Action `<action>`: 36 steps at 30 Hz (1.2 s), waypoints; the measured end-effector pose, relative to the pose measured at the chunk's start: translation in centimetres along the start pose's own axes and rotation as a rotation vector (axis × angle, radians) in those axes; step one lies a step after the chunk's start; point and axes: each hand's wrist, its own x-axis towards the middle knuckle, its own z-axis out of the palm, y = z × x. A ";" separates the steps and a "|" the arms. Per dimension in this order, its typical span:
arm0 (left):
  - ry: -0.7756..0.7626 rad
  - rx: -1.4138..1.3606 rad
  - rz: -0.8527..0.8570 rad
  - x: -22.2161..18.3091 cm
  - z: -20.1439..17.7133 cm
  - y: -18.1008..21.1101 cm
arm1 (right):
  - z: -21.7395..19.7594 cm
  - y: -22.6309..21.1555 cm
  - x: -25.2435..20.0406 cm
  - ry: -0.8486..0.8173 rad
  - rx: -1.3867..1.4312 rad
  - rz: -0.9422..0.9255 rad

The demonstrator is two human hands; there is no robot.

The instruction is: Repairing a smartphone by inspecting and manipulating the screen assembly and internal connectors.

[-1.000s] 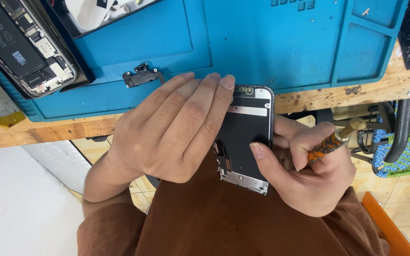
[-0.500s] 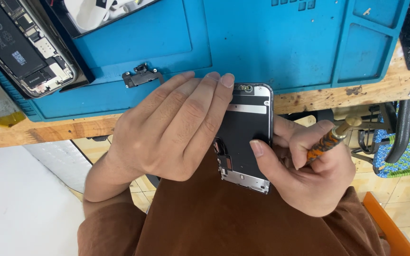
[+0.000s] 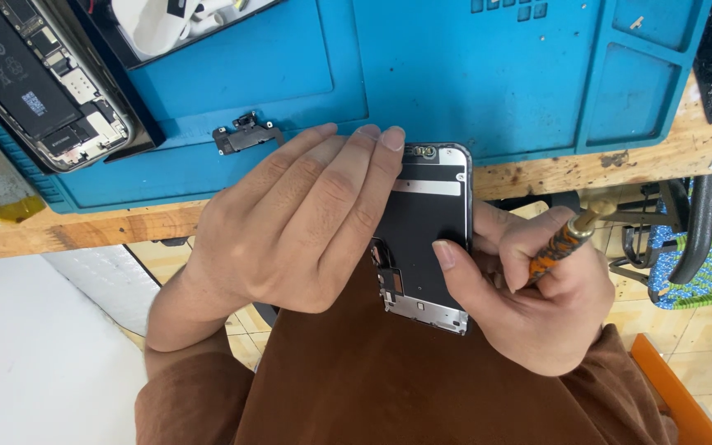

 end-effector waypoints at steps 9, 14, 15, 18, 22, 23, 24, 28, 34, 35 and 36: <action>-0.038 -0.120 -0.079 0.5 -0.6 0.1 | -0.6 -0.6 0.4 0.059 0.027 0.116; -0.064 -0.269 -0.200 0.6 -3.0 0.0 | -3.4 -1.6 0.8 0.129 -0.264 0.060; -0.072 -0.244 -0.243 0.5 -3.7 -0.1 | -3.9 -2.1 1.0 0.142 -0.336 -0.002; -0.141 -0.166 -0.211 -1.9 -4.6 -1.8 | -6.8 -3.3 3.1 -0.074 -0.585 -0.081; -0.214 -0.221 -0.279 -4.6 -5.9 -2.4 | -8.7 -2.5 6.3 -0.225 -1.050 -0.227; -0.215 -0.235 -0.296 -5.1 -6.1 -2.5 | -8.7 -2.1 7.5 -0.314 -1.176 -0.229; -0.217 -0.248 -0.313 -5.7 -6.2 -2.7 | -8.7 -1.8 8.7 -0.402 -1.301 -0.229; -0.164 -0.251 -0.345 -6.4 -5.7 -2.5 | -7.6 -2.2 12.7 -0.488 -1.293 -0.496; -0.136 0.049 -0.454 -7.6 -3.5 -2.2 | -6.7 -2.4 15.0 -0.661 -1.477 -0.354; -0.103 0.024 -0.449 -7.8 -3.4 -2.3 | -6.4 -2.6 14.7 -0.617 -1.492 -0.397; -0.070 -0.001 -0.444 -7.8 -3.2 -2.4 | -6.2 -2.8 14.5 -0.573 -1.506 -0.440</action>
